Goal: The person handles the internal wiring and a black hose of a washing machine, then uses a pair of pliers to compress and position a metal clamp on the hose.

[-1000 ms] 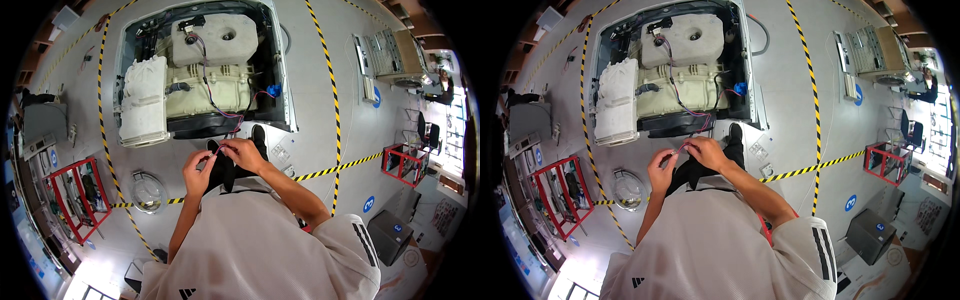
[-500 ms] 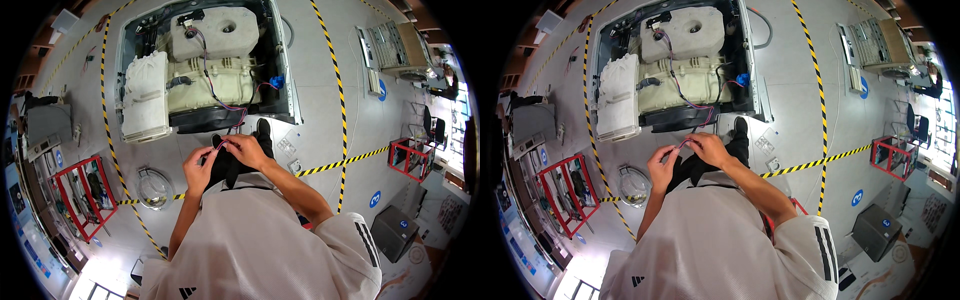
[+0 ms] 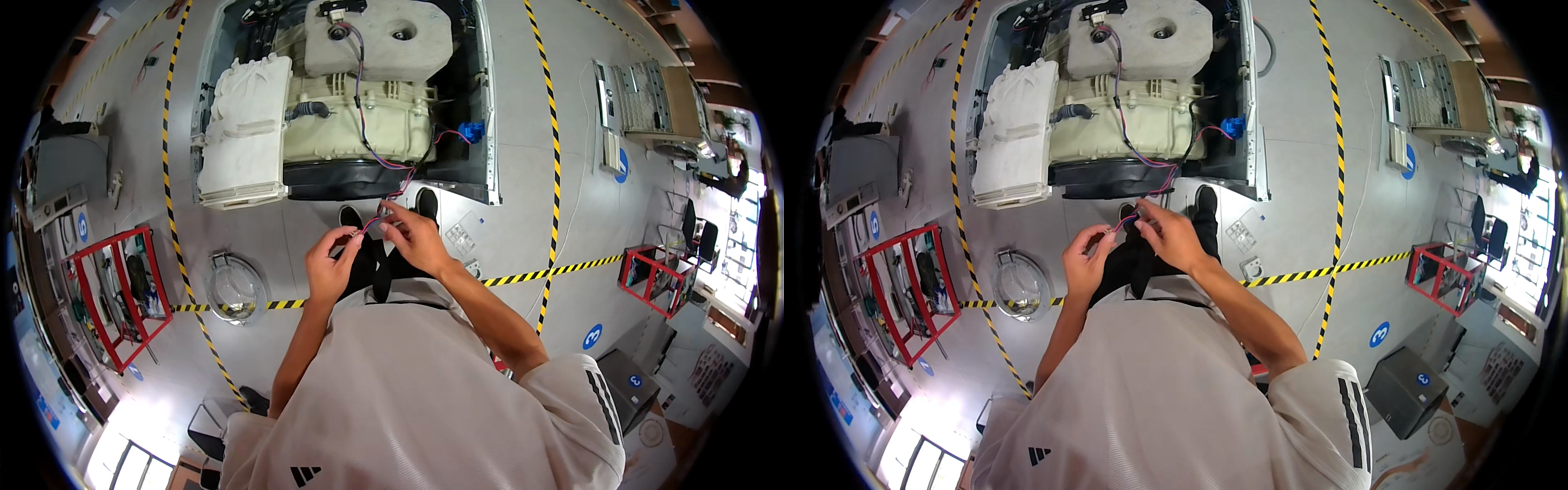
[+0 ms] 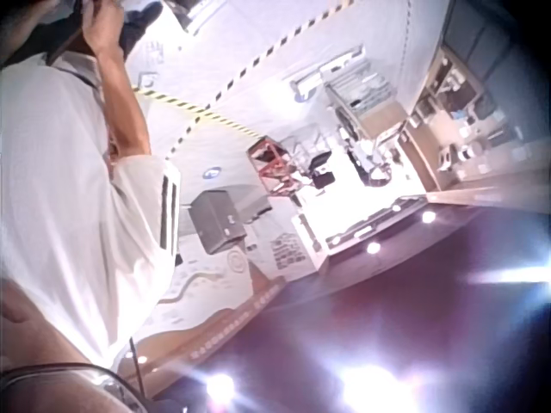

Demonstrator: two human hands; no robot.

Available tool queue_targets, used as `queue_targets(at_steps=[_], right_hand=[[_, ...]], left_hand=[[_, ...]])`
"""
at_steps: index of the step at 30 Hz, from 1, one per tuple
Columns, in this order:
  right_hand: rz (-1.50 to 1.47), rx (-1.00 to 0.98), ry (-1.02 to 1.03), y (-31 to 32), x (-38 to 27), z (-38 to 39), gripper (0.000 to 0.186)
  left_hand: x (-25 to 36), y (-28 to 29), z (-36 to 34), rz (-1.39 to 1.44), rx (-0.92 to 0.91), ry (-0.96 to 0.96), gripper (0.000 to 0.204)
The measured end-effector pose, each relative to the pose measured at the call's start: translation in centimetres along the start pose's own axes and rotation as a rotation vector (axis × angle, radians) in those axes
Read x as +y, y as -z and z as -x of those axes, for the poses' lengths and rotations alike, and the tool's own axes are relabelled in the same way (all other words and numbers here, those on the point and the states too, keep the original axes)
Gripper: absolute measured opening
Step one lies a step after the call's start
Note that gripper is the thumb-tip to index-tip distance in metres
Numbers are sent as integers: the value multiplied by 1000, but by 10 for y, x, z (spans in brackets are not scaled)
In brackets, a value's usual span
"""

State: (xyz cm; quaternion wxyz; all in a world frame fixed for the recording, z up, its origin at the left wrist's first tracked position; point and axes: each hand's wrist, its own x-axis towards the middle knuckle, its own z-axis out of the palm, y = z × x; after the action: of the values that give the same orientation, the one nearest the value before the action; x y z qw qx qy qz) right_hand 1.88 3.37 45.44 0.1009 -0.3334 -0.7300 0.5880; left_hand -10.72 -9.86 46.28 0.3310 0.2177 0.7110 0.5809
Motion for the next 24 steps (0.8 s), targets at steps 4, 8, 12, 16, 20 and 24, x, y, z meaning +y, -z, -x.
queue_targets(at_steps=[4, 8, 12, 16, 20, 24], right_hand=[[28, 126, 18, 19, 17, 1, 35], [186, 613, 117, 71, 27, -23, 24], [317, 803, 113, 132, 39, -72, 37], [490, 762, -47, 171, 63, -135, 56], [500, 617, -273, 169, 58, -158, 58], [521, 604, -322, 165, 57, -161, 52]], left_hand=[[-8, 4, -2, 91, 20, -8, 16], [-6, 9, -4, 182, 25, 26, 17], [-2, 16, -5, 180, -2, 177, 20], [-12, 13, -9, 247, -7, 175, 17], [-8, 15, -17, 211, -36, 154, 18], [-8, 17, -23, 341, -23, 265, 24]])
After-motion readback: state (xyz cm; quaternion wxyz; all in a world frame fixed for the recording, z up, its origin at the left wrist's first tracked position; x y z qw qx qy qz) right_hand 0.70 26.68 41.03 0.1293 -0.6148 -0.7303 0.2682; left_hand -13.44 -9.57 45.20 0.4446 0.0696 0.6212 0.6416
